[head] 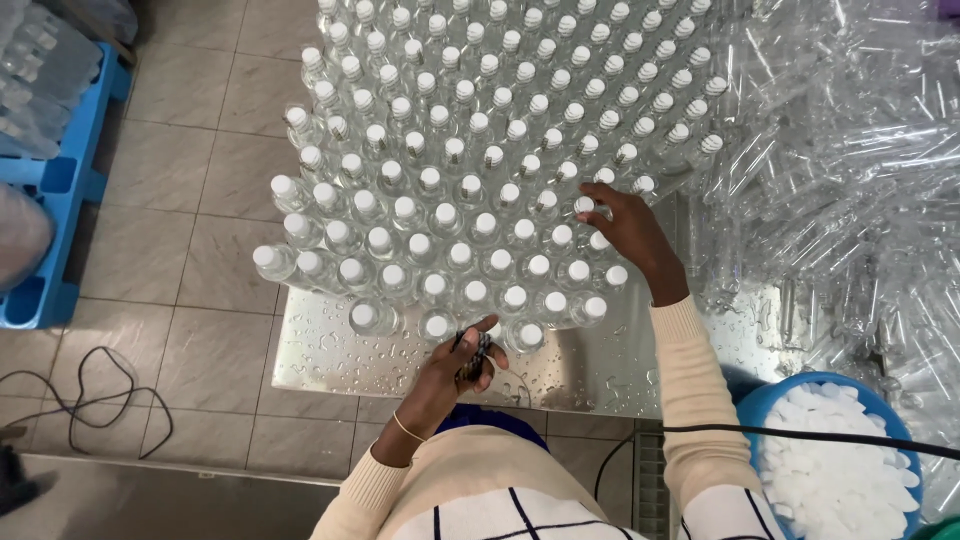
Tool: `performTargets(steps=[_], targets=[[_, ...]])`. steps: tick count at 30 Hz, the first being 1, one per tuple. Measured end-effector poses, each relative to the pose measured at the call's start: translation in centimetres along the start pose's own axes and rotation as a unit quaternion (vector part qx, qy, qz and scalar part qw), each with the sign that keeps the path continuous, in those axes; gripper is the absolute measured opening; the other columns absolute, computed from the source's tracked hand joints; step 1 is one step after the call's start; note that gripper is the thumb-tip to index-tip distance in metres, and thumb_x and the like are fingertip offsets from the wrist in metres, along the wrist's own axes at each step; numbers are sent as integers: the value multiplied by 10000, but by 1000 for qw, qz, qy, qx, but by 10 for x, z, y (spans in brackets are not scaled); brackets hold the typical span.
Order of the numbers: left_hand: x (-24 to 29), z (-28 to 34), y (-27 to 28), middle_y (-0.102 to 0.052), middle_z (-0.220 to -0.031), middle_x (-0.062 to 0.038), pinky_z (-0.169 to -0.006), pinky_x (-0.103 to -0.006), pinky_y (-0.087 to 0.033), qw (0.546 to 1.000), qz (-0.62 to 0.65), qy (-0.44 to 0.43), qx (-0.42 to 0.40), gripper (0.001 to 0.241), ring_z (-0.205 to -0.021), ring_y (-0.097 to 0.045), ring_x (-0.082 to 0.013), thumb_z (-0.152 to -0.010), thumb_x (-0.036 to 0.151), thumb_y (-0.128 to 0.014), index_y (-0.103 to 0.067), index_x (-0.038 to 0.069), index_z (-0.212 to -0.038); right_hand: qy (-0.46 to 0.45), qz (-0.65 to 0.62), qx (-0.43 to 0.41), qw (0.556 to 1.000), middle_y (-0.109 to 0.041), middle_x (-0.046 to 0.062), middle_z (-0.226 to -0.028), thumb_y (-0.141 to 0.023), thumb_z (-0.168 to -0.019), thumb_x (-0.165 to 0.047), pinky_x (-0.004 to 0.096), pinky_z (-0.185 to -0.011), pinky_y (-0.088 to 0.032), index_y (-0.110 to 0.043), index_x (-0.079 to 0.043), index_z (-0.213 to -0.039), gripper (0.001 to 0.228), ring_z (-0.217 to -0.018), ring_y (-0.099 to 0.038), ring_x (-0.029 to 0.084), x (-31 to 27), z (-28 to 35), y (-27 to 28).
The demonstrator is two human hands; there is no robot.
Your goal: Manually placing plastic caps onto a large grid of clear plastic bottles on a production table.
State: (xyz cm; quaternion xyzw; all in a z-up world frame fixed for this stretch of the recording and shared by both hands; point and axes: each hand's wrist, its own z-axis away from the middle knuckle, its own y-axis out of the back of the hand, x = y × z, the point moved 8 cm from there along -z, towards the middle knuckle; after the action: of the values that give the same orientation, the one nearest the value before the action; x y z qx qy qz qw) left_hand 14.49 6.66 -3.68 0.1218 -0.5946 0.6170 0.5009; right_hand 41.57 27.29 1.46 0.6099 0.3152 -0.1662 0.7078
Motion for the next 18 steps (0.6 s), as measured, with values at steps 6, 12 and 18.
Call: performTargets(steps=[6, 12, 18], targets=[[18, 5, -1, -755, -1061, -208, -563, -270, -418, 999, -3, 11, -36, 666, -714, -656, -145, -1202, 393, -367, -314, -62, -1684, 36, 121, 105, 986, -767, 204, -1308, -711, -1118, -298, 531, -1181, -445, -682, -90, -1498, 434, -1276, -695, 391, -54, 43, 10], [41, 15, -20, -734, -1049, -175, -593, -285, -370, 993, -14, 23, -114, 669, -725, -625, -138, -1218, 379, -341, -245, -78, -1698, 23, -281, -52, 958, -781, 86, -971, -988, -805, -190, 458, -989, -600, -804, -72, -1203, 454, -935, -754, 220, -143, 119, -73], [4, 13, -21, -708, -837, -107, -615, -279, -378, 978, -31, 65, -194, 630, -666, -572, -117, -1220, 426, -349, -475, -51, -1612, -16, -286, -34, 958, -779, 86, -941, -919, -880, -70, 463, -929, -613, -817, -33, -1173, 312, -873, -778, 210, -165, 152, -87]])
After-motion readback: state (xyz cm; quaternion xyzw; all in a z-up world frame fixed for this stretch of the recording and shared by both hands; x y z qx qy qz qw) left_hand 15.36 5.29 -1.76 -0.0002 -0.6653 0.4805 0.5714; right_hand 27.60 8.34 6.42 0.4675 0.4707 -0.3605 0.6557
